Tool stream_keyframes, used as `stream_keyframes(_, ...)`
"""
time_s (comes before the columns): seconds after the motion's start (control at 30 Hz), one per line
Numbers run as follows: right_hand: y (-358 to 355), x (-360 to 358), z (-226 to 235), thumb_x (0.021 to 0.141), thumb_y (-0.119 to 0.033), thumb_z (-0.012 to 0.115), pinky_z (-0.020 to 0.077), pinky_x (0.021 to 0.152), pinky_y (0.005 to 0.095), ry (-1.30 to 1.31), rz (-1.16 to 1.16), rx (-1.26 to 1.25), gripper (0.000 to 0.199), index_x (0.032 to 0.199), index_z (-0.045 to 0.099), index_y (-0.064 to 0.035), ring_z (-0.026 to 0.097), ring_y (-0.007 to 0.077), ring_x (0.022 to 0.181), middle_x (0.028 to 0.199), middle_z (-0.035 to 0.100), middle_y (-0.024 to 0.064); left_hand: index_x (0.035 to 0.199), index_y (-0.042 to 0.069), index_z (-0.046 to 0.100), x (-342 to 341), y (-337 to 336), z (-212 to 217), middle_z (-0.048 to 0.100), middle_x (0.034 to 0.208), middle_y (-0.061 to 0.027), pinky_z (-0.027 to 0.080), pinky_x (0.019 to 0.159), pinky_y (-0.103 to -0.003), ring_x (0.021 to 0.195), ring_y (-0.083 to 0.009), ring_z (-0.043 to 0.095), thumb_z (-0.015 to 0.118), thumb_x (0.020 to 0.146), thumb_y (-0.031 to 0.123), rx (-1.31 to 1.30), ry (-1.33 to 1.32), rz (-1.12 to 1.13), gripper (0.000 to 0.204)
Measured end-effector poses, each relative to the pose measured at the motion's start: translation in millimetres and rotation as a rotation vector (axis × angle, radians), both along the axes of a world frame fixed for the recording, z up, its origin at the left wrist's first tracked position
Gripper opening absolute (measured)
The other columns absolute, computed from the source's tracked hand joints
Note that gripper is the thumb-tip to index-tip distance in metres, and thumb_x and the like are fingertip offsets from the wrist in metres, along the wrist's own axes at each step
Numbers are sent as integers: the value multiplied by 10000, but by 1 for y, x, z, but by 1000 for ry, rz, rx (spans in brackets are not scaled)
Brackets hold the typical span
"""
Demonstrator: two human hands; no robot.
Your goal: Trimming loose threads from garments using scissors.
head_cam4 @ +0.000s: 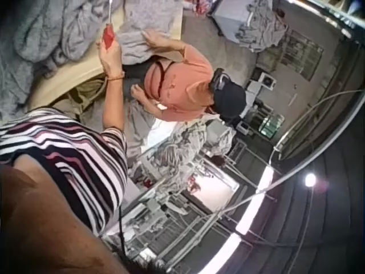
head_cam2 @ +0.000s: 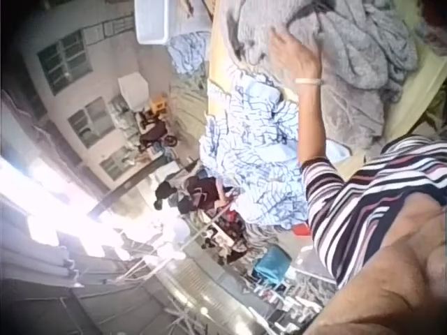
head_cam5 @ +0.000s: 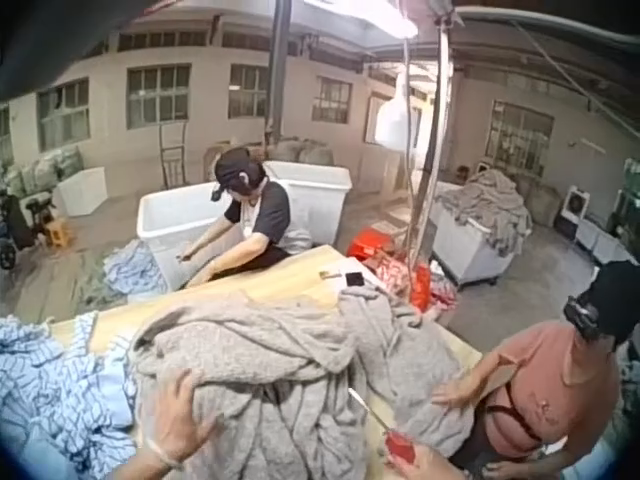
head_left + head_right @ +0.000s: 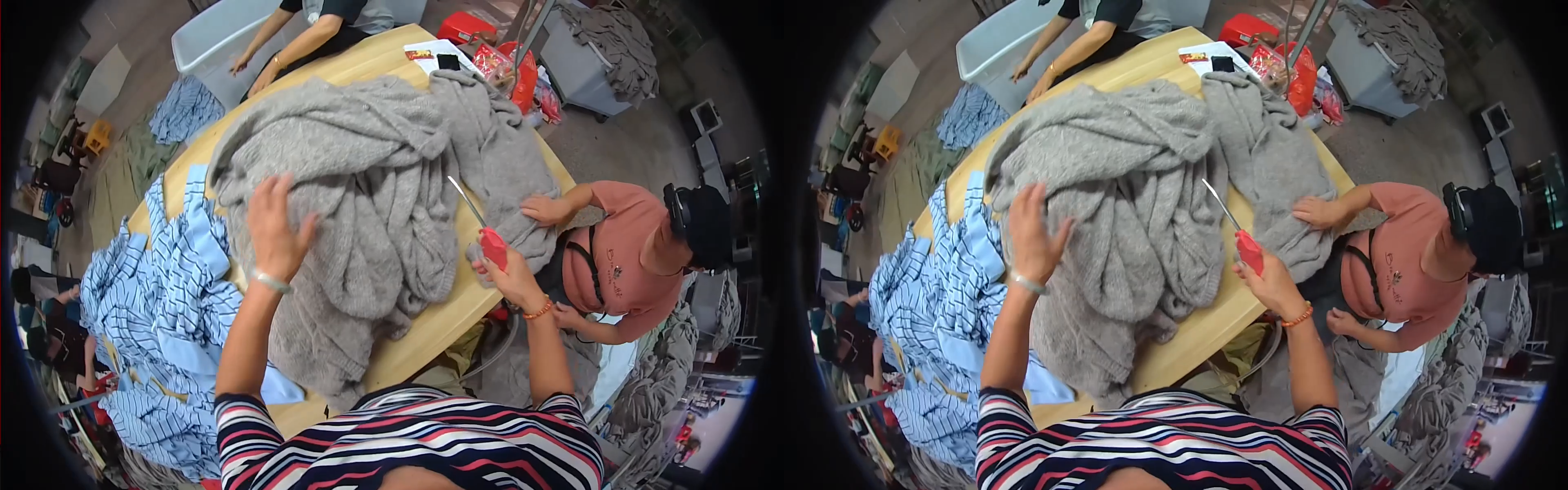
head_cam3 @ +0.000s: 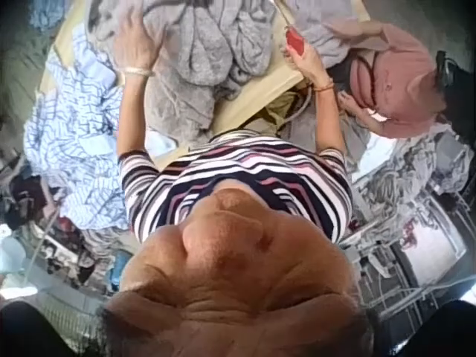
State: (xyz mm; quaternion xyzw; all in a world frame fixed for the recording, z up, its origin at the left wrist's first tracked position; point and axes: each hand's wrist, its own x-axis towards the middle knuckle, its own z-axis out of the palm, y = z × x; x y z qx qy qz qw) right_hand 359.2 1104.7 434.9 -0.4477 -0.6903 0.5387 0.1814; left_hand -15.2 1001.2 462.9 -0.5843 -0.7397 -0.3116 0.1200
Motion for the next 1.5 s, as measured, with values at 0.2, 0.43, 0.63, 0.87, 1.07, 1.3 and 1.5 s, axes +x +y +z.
stream_keyframes(0.2, 22, -51, -13, 885, -113, 567, 520, 726, 318, -140, 115, 299, 410, 1268, 479, 5, 664, 202, 732, 937, 633, 130, 1241, 86, 545, -31, 107, -40, 573, 1184, -146, 389, 984, -425, 1149, -319, 513, 650, 668, 45, -416, 361, -101, 584)
stream_keyframes(0.43, 41, -50, 27, 845, -20, 566, 366, 1045, 345, -7, 169, 356, 516, 1339, 418, -3, 460, 318, 1260, 1368, 460, 186, 1006, -24, 613, 1, 5, 64, 610, 948, -226, 486, 803, -416, 922, -411, 588, 569, 575, -50, -519, -288, -404, 434)
stream_keyframes(0.63, 18, -85, 12, 833, -20, 589, 429, 992, 378, -13, 336, 324, 470, 1285, 461, -30, 493, 349, 1212, 1347, 479, 146, 1079, 13, 600, 34, -130, 32, 615, 1027, -200, 496, 811, -428, 938, -403, 591, 634, 654, 54, -1056, -472, -532, 429)
stream_keyframes(0.87, -17, -79, 5, 812, -102, 672, 450, 946, 372, -41, 311, 370, 451, 1228, 520, -16, 554, 335, 1121, 1245, 542, 165, 1242, 87, 512, 64, -95, 24, 502, 1218, -185, 409, 896, -450, 1125, -357, 489, 731, 703, 180, -558, -213, -456, 589)
stream_keyframes(1.07, -59, -54, -7, 730, -196, 779, 515, 795, 347, -61, 376, 370, 512, 1163, 558, -36, 622, 330, 965, 1071, 618, 148, 1345, 171, 455, 41, -104, -18, 318, 1437, -205, 267, 1031, -582, 1300, -367, 355, 777, 658, 317, -568, 92, -504, 773)
stream_keyframes(1.3, -74, -80, -71, 699, -109, 724, 444, 776, 399, -123, 339, 600, 518, 1170, 514, -69, 616, 299, 920, 1015, 632, 129, 1329, 216, 466, 31, -156, -66, 364, 1398, -169, 236, 1031, -639, 1284, -375, 367, 789, 620, 372, -441, 181, -447, 794)
stream_keyframes(1.5, -54, -73, -52, 770, -79, 652, 421, 749, 374, -48, 467, 478, 389, 1142, 536, -83, 625, 289, 852, 971, 654, 106, 1133, 96, 578, 16, -158, -58, 567, 1057, -123, 414, 897, -460, 1029, -336, 537, 663, 629, 88, -586, 7, -467, 511)
